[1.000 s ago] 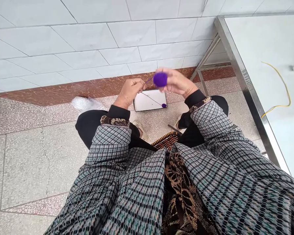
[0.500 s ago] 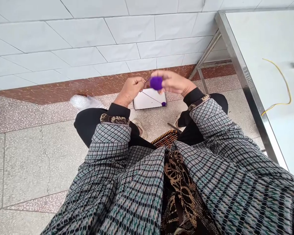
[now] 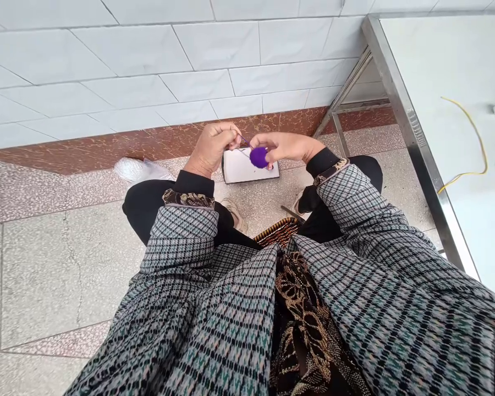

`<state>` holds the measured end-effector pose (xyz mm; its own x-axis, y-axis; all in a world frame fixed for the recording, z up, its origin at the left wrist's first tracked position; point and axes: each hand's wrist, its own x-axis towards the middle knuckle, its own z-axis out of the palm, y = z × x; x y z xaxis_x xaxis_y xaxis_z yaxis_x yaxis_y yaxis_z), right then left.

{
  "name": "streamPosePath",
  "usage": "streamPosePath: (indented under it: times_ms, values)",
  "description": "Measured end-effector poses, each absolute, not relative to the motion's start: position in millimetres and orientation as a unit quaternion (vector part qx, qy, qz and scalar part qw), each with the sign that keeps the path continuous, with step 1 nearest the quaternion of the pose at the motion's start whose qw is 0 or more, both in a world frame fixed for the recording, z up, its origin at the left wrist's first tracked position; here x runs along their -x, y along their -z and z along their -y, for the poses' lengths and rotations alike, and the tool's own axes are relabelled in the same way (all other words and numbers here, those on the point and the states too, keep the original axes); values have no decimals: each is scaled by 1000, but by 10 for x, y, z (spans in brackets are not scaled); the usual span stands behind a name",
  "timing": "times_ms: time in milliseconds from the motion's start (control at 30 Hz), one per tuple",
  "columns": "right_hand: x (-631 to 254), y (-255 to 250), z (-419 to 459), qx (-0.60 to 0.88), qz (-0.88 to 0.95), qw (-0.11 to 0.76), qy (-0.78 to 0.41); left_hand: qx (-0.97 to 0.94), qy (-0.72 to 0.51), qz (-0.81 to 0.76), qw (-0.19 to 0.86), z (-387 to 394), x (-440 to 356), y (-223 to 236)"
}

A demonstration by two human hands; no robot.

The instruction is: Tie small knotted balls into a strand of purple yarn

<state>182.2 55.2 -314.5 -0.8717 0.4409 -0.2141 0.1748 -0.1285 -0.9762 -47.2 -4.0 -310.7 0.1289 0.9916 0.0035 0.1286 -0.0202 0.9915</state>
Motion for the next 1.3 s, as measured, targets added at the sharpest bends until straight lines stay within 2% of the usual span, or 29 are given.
streamPosePath:
  times_ms: [67, 200, 267, 333, 400, 467, 500, 567, 733, 867, 1000, 1067, 1133, 1267, 1300]
  values:
    - [-1864, 3049, -557, 217, 608, 183, -742, -553, -442, -520, 478, 2, 469, 3142]
    - [-1835, 2970, -639, 231, 448, 448, -738, -620, -358, -493, 495, 34, 376, 3126]
    - [-1763, 3017, -632, 283, 417, 490, -712, -665, -291, -461, 510, 103, 314, 3067]
    - [-1694, 3086, -544, 378, 459, 429, -680, -696, -254, -439, 509, 182, 277, 3001]
    - [-1665, 3138, -375, 429, 547, 275, -664, -703, -264, -444, 489, 250, 286, 2951]
    - [-1691, 3162, -165, 393, 613, 121, -674, -695, -290, -467, 464, 301, 342, 2933]
    - [-1720, 3167, -63, 355, 625, 80, -691, -688, -298, -478, 457, 325, 378, 2937]
    - [-1787, 3177, 109, 283, 608, 87, -737, -676, -305, -489, 460, 381, 438, 2962]
    - [-1853, 3148, 276, 189, 511, 238, -804, -608, -375, -456, 532, 601, 352, 3037]
    - [-1797, 2818, 182, 187, 452, 395, -778, -560, -427, -455, 546, 746, 195, 3046]
    - [-1710, 2373, -94, 244, 434, 506, -704, -622, -377, -468, 502, 823, 139, 2884]
    - [-1647, 2256, -203, 332, 508, 493, -624, -683, -328, -455, 468, 868, 136, 2683]
    - [-1590, 2231, -196, 396, 579, 431, -568, -732, -301, -438, 425, 912, 168, 2427]
    - [-1583, 2247, 193, 371, 677, 183, -609, -729, -372, -458, 348, 891, 429, 2055]
    - [-1599, 2224, 315, 345, 683, 149, -626, -715, -387, -473, 340, 854, 524, 2044]
